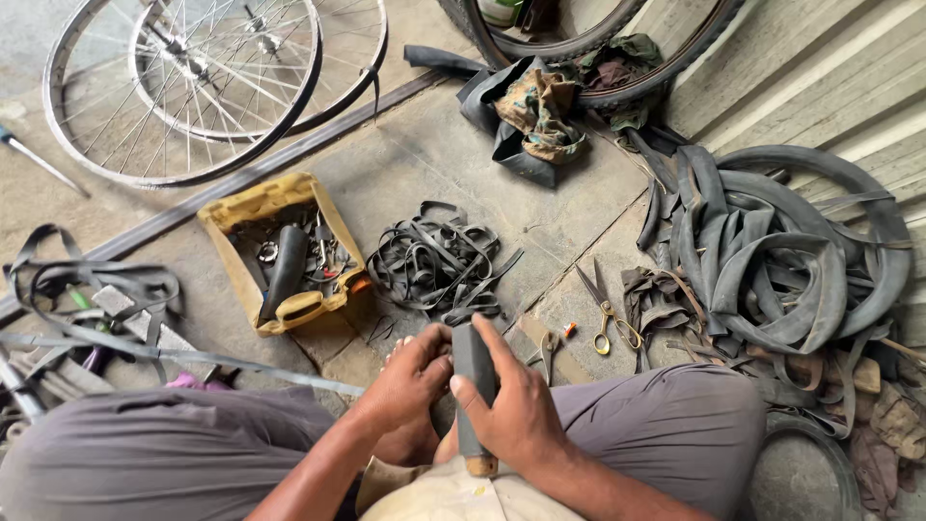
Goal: The person cuts a rubber strip from a bicycle inner tube using scissors and then prepares small rubber patches by hand.
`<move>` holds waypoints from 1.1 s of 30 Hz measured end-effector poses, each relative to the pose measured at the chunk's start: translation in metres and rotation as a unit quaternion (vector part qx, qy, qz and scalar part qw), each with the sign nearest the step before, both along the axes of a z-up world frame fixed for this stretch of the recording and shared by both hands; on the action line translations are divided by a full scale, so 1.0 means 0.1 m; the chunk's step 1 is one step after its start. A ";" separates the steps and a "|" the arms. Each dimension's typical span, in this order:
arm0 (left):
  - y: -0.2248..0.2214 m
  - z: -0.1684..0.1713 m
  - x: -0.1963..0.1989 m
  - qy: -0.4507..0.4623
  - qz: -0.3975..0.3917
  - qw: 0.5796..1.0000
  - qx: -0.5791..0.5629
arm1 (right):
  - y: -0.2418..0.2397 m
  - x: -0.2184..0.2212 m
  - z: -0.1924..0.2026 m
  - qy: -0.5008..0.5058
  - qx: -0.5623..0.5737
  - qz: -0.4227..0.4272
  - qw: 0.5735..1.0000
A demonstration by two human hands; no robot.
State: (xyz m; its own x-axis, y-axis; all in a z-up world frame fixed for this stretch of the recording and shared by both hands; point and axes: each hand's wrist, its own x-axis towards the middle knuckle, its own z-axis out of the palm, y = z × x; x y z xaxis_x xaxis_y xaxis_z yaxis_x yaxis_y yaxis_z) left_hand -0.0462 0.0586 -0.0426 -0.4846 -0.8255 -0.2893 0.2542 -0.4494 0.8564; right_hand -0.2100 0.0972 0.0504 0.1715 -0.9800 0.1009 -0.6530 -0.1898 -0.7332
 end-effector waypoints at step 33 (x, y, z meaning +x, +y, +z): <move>0.11 0.22 0.01 -0.382 0.008 0.869 -0.315 | -0.77 -0.18 -0.22 0.060 -0.009 -0.234 0.970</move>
State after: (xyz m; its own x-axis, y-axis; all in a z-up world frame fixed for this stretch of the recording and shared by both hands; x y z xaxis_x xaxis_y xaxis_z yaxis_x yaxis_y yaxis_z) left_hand -0.0449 0.0692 -0.0203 -0.3363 -0.9417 -0.0092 -0.4937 0.1679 0.8533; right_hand -0.2283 0.0207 0.0286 -0.2795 -0.9520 0.1245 -0.7510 0.1360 -0.6462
